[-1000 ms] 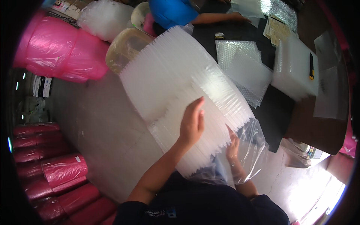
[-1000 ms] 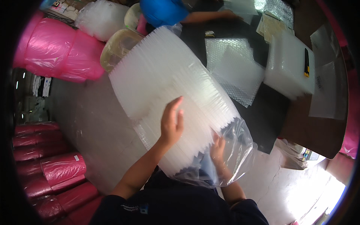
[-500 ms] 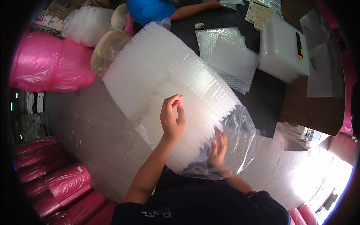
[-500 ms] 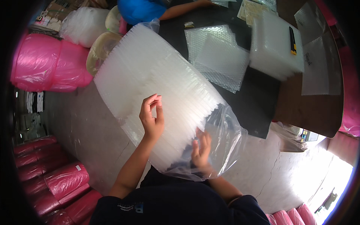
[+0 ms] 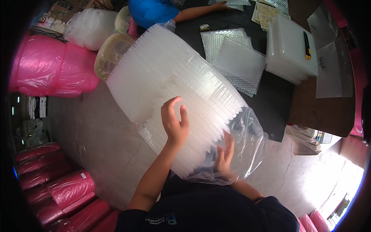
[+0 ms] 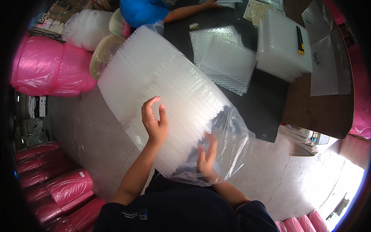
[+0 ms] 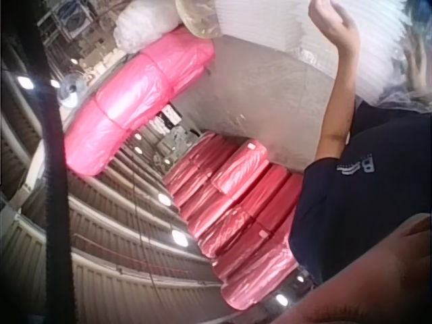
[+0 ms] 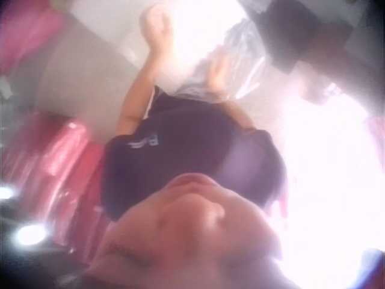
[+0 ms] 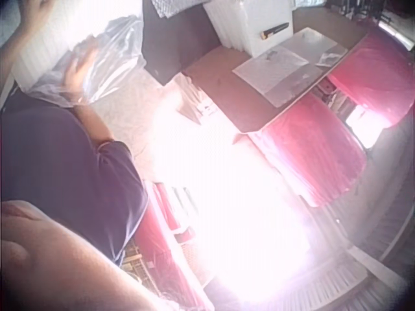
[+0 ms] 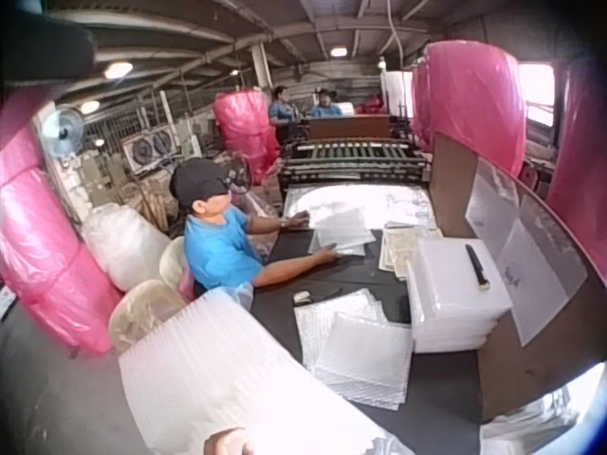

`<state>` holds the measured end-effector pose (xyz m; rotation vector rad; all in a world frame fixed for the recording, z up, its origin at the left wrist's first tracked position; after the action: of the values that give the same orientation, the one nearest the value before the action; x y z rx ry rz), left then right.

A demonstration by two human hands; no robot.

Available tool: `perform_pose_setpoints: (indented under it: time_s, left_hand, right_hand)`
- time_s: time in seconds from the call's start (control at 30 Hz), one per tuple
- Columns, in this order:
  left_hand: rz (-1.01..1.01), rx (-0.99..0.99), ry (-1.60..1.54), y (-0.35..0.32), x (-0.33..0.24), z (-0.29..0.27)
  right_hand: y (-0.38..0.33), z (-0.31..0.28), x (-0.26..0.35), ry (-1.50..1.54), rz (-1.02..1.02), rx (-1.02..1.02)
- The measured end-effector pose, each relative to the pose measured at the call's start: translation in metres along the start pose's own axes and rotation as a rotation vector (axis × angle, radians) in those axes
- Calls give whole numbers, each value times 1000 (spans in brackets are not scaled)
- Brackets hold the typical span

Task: The person stacks sheets of bubble wrap on a table and places them into a large plastic bag. They then fold the bag closed and measure the resulting bundle with a tape measure.

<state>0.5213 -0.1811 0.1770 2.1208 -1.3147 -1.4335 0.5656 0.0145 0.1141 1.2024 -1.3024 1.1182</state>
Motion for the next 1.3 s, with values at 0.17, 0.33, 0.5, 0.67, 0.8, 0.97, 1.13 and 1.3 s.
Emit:
perform_pose_setpoints:
  time_s: [0.17,0.33,0.5,0.67,0.8,0.97,1.13,1.3]
  left_hand:
    - [33,31,94,-1,2,1]
    - [27,55,119,-1,0,4]
    - [50,69,127,-2,0,5]
    - [59,71,126,0,-2,5]
    - [25,53,88,1,0,5]
    - [10,13,67,0,2,4]
    - [8,14,47,1,1,2]
    - [1,24,36,0,0,4]
  right_hand:
    - [33,0,26,-73,-7,225]
    - [52,-3,8,63,160,382]
    - [50,8,22,86,331,438]
    - [62,17,-7,257,221,512]
    - [77,17,11,209,463,602]
    - [59,-1,15,-4,334,373]
    - [39,-8,14,-256,-108,-90]
    - [20,6,47,-294,-246,-119]
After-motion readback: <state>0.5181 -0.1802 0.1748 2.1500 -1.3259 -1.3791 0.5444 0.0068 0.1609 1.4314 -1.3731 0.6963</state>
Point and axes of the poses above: each hand's wrist, its own y-axis towards the middle knuckle, its own z-axis out of the palm, x = y × z, the point moved 1 cm from there along y, towards the middle knuckle, and after that the axes turned 14 degrees about -x, right-handed, at the moved point
